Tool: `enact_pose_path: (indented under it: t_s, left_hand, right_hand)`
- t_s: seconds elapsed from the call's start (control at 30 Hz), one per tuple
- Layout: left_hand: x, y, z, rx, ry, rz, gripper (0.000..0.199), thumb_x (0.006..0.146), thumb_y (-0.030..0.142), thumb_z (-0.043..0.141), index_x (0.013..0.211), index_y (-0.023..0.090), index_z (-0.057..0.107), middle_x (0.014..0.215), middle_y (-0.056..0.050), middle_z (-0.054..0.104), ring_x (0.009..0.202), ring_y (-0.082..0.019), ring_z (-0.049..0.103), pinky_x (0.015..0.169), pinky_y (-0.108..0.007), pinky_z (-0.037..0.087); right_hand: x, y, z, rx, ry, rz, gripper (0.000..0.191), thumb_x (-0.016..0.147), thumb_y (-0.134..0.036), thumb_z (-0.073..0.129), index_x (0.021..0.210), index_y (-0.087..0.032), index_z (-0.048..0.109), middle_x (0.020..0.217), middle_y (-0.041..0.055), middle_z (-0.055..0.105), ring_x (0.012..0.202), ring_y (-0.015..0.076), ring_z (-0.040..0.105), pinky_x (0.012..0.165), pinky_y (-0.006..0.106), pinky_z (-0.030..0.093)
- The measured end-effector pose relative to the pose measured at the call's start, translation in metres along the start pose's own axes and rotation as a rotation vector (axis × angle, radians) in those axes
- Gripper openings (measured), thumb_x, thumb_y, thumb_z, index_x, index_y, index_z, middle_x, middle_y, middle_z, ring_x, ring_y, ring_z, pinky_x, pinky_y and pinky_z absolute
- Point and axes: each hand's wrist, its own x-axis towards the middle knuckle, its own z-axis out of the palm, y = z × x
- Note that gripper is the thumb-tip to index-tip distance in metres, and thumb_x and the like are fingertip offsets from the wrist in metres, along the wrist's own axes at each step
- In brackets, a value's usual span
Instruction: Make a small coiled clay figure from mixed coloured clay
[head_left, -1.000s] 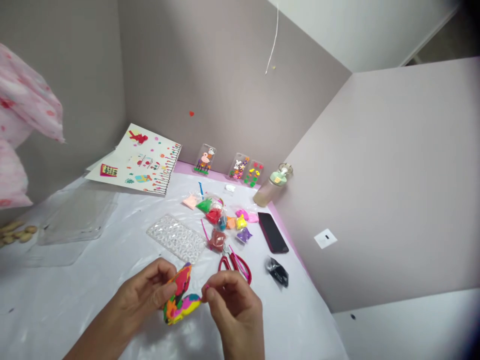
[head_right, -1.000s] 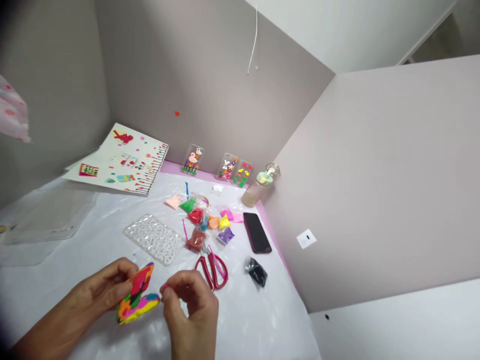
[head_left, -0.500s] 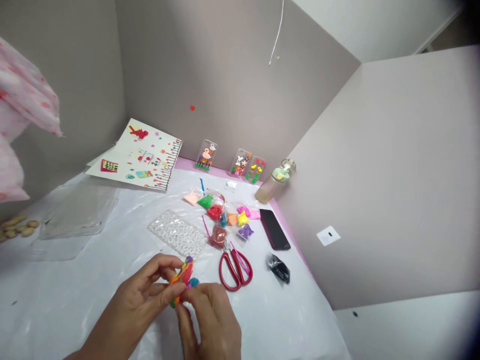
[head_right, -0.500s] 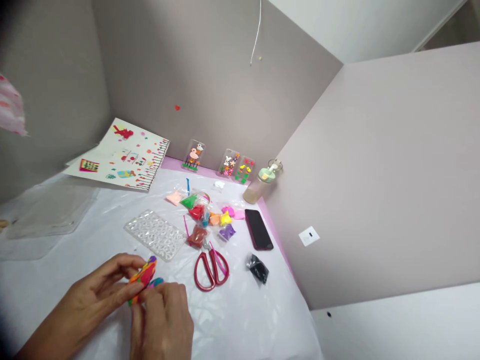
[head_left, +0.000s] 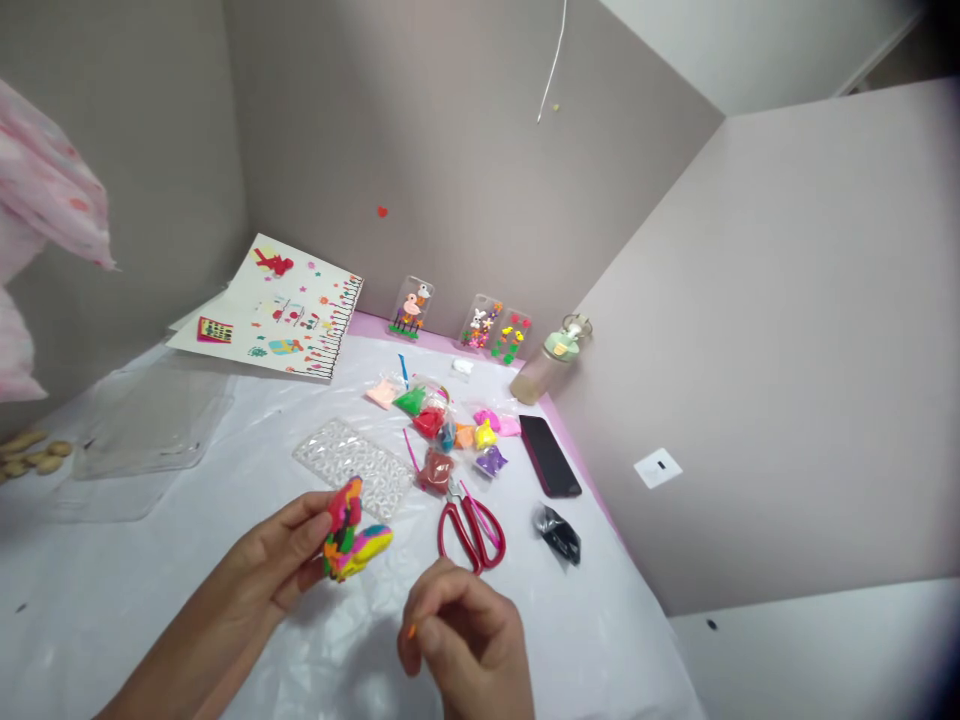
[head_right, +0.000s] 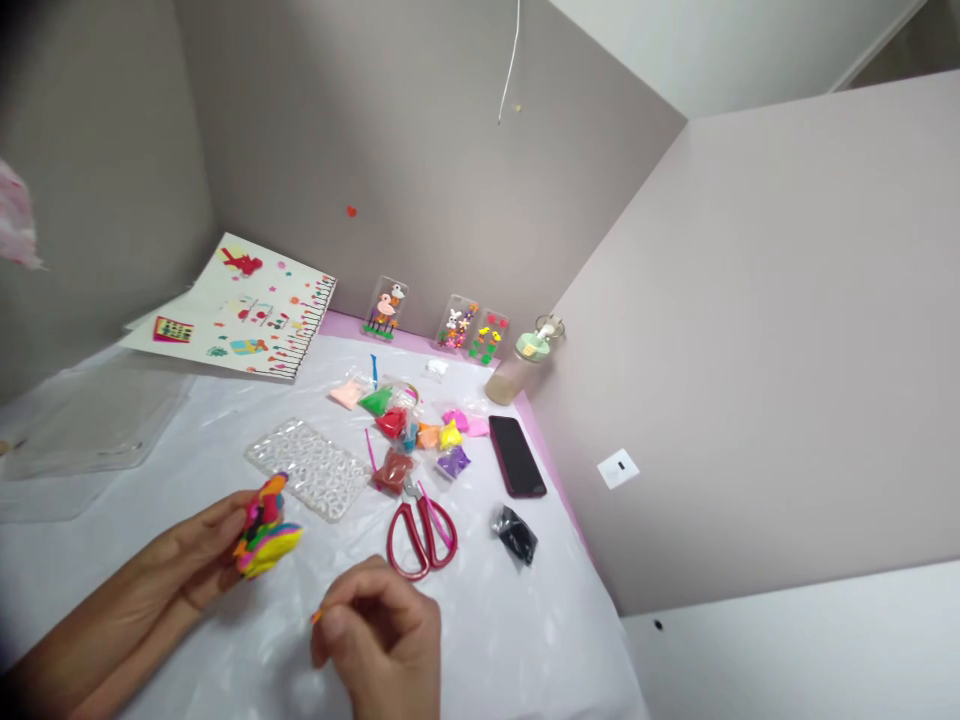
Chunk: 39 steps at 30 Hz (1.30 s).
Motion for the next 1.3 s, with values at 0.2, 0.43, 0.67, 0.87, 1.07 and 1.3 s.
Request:
enact_pose_path:
  t_s: [0.2,0.43,0.67,0.87,1.07,1.3]
  left_hand:
    - [0.001,-0.009,-0.01,0.049,-0.164,-0.038,0.037,0.087,0.055,0.074,0.116,0.033,0.07,0.102,0.001,0.07,0.099,-0.02,0.062,0.089,-0.028,0.051]
    - [-0.004,-0.009,-0.002,0.254,-0.246,0.096,0.024,0.094,0.053,0.064,0.104,0.032,0.07,0.115,0.001,0.069,0.121,-0.025,0.058,0.102,-0.03,0.044]
    - [0.0,-0.007,-0.005,-0.221,-0.163,-0.134,0.01,0.089,0.034,0.071,0.096,0.027,0.073,0.099,-0.001,0.07,0.094,-0.02,0.064,0.083,-0.03,0.055]
    - [0.002,-0.001,-0.003,-0.192,-0.079,-0.091,0.016,0.082,0.032,0.077,0.097,0.027,0.073,0.107,0.0,0.07,0.099,-0.02,0.063,0.088,-0.026,0.054]
    - [-0.004,0.002,0.004,0.046,-0.258,0.024,0.016,0.09,0.045,0.069,0.087,0.029,0.067,0.093,0.003,0.066,0.094,-0.019,0.06,0.083,-0.024,0.05]
    - [0.0,-0.006,-0.006,0.187,-0.354,0.13,0.025,0.096,0.054,0.06,0.089,0.031,0.065,0.093,0.004,0.062,0.092,-0.018,0.059,0.085,-0.024,0.047]
  right_hand:
    - [0.0,0.0,-0.014,0.025,0.224,-0.08,0.017,0.092,-0.036,0.073,0.083,-0.021,0.074,0.068,0.0002,0.068,0.065,0.0133,0.062,0.064,0.021,0.05]
    - [0.006,-0.012,0.014,-0.211,0.209,-0.291,0.014,0.088,-0.011,0.068,0.086,-0.024,0.073,0.08,-0.0012,0.071,0.075,0.0132,0.069,0.071,0.02,0.056]
    - [0.001,0.012,0.05,-0.386,0.228,-0.373,0.019,0.066,-0.006,0.058,0.068,-0.021,0.069,0.063,-0.0022,0.069,0.057,0.0107,0.064,0.057,0.016,0.048]
    - [-0.005,0.014,0.029,-0.243,0.241,-0.082,0.013,0.076,-0.012,0.066,0.071,-0.022,0.073,0.069,-0.0005,0.069,0.064,0.013,0.063,0.062,0.02,0.049]
    - [0.003,-0.004,0.014,-0.198,0.259,-0.095,0.007,0.082,-0.02,0.072,0.08,-0.023,0.078,0.075,0.0014,0.068,0.068,0.0152,0.063,0.061,0.022,0.05]
    - [0.009,-0.006,0.019,-0.211,0.176,0.031,0.013,0.078,-0.022,0.072,0.085,-0.025,0.084,0.073,0.0017,0.067,0.066,0.0148,0.059,0.063,0.023,0.049]
